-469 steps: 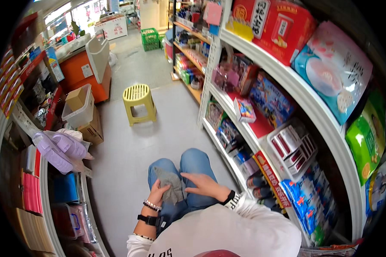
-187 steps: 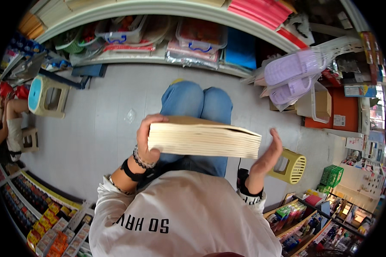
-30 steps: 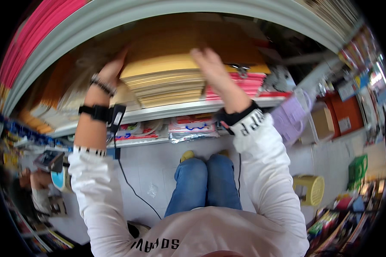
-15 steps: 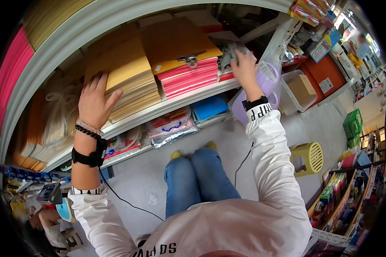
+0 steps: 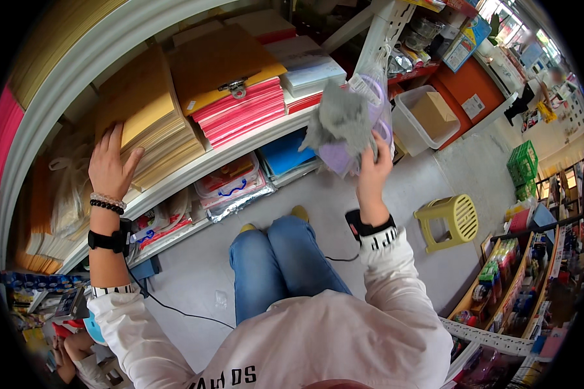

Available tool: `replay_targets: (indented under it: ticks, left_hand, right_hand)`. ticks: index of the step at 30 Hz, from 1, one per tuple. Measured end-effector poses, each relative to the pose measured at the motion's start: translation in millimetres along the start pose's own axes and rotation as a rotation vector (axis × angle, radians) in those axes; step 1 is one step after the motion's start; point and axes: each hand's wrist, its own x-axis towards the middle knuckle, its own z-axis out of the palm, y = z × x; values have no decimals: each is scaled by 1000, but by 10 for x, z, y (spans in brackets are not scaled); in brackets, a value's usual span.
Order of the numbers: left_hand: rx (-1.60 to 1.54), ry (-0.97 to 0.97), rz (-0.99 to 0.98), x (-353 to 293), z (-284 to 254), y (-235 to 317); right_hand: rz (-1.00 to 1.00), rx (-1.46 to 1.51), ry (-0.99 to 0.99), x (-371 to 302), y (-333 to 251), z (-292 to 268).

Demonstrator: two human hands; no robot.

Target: The person kneels on the floor and wipes the shelves of a store with a grey cloth. They handle various items such as notebooks, toothpaste boxes, and glue packages, picking them up to wipe the shelf surface underneath before placing them back.

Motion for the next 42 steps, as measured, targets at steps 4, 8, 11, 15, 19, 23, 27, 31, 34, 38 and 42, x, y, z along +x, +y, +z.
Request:
replay_targets:
  ticks: [4,8,11,15,19,23,27,31,34,38,42]
  left_hand:
    - [54,63,19,-12,10,-3]
    - [-123,354,178,70,-162,674]
    - [-369,290,217,158,-72,1336]
    - [-439,103,60,531,237,1824]
    - [-372,14,-58,875,547,1925]
    - [-349,-45,-6,1056,635,1839]
    - [-449,152,87,870,413,2029]
    - [-498,343,72,466,289,2208]
    - [-1036,-32,-438,-18,481,2370]
    - [-2258,-430,-1084,124,620,2307]
    - [-2403,-158,-1222,575,573,2217]
  right_hand:
    - [394,104,21,-448,152,-667]
    - [539,154,48,-840,172,-988]
    - [610,177,62,-998,164,-1061]
    - [604,194,6,-1155,118,-1094]
    - [625,170,-71,-1217,-30,-1062]
    - [642,159,-66,-1287,-39,-1125]
    - [660,170,-19,-1307,-19,-1196]
    - [676,188,-36,-1343,54,-1206]
    - [666,190,-39,-1328,6,-1189]
    - [680,235,14,-1332,-12,-1220]
    - [670,304,67,-1343,-82,-1266]
